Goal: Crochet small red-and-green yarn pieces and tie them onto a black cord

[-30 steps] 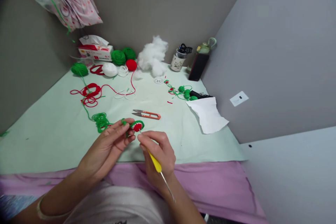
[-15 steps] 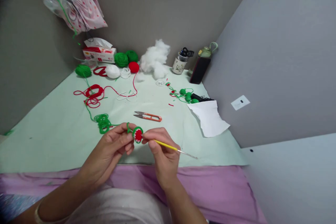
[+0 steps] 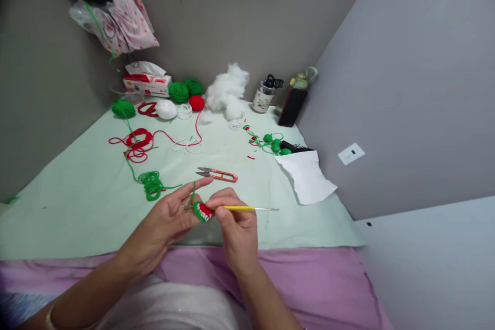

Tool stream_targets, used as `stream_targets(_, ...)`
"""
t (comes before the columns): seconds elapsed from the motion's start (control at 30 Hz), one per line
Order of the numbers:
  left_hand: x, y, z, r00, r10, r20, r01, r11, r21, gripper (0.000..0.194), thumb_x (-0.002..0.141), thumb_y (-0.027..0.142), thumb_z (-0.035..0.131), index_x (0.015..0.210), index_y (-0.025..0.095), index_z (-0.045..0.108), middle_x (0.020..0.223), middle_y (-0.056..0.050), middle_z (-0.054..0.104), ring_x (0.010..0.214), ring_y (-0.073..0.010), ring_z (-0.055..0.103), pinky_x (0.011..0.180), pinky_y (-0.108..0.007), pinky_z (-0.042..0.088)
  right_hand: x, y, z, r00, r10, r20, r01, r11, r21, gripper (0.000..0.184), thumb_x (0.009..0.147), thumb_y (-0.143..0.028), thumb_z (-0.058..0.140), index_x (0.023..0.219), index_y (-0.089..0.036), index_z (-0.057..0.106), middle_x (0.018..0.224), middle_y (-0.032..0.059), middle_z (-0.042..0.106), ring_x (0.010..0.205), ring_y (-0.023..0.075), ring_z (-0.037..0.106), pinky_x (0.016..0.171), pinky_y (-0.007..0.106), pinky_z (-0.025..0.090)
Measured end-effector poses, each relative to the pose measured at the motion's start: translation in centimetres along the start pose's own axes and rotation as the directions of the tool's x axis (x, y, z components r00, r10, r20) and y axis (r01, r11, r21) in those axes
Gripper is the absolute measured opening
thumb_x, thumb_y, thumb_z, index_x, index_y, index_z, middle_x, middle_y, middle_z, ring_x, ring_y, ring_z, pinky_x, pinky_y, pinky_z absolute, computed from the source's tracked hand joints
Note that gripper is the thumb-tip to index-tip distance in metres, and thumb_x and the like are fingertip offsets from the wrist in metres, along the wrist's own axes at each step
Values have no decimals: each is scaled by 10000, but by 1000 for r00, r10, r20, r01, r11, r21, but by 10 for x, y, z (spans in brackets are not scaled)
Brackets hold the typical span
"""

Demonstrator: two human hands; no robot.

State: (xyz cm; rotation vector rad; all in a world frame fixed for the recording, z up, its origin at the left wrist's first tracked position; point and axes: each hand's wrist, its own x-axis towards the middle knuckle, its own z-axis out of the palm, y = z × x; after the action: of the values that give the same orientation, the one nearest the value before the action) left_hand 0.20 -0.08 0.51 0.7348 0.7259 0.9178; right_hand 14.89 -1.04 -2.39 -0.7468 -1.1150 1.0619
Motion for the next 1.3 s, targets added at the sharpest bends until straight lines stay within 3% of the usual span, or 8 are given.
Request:
stream_targets(0.17,3,-1,-3,998,55,-15,-55,998,10,645,752,234,824,1354,282,599,898,-4,605,658,-75,529,465,-155,285,-1,0,3,995,96,-11,-94,991,92,160,879,-365,688,875,-233,778,788,26,591,681,137,560,593,268,484)
stream_targets(0.37,5,0,-6,999,-41,17,41,999,-9,740,724,277,848,1402,251,551,754,45,534,471,-16,267,388,-163,162,5,-1,-5,954,280,-104,-253,943,219,186,860,-385,708,820,-204,729,725,0,559,558,86,487,504,213,436)
stream_targets(0.53,6,0,-13,985,-124,119,133,989,-69,622,762,258,826,1338,199,598,640,80,444,440,-1,161,383,-163,119,12,-11,-18,959,238,-153,-220,967,127,203,873,-369,681,784,-187,697,762,15,555,580,94,482,527,238,463)
stream_targets(0.67,6,-2,-15,969,-154,194,178,977,-116,476,803,252,791,1254,190,654,608,75,438,436,-6,140,389,-171,111,13,-22,-22,964,235,-123,-223,969,104,221,872,-354,668,740,-177,668,750,11,529,555,89,455,500,237,446)
stream_targets(0.8,7,-6,-7,984,-111,136,133,978,-161,361,786,261,796,1126,190,697,660,51,497,442,-7,208,408,-172,160,6,-23,-17,964,266,-16,-262,955,138,245,866,-431,673,855,-188,707,713,13,535,557,104,457,485,234,443)
stream_targets(1.0,8,-14,3,1000,-19,-6,19,998,-60,374,726,147,782,1073,197,651,810,-4,597,649,-91,510,450,-165,285,-6,-10,-9,998,54,28,-52,996,-68,212,960,-321,579,952,-233,772,868,44,610,713,137,572,635,280,504)
stream_targets(1.17,2,-8,3,1000,23,-6,-24,999,-43,473,788,163,732,1239,215,598,841,6,595,641,-92,506,562,-203,436,-6,-9,-7,998,-63,18,65,980,-188,234,985,-234,530,1004,-244,763,911,54,623,778,158,595,683,312,520)
stream_targets(1.3,-2,-3,2,998,9,58,-5,998,-63,669,789,213,763,1402,236,498,829,12,567,598,-77,459,549,-201,421,-6,-12,-6,992,-123,5,122,973,-197,240,988,-210,520,1005,-239,758,896,49,613,784,158,597,676,309,513)
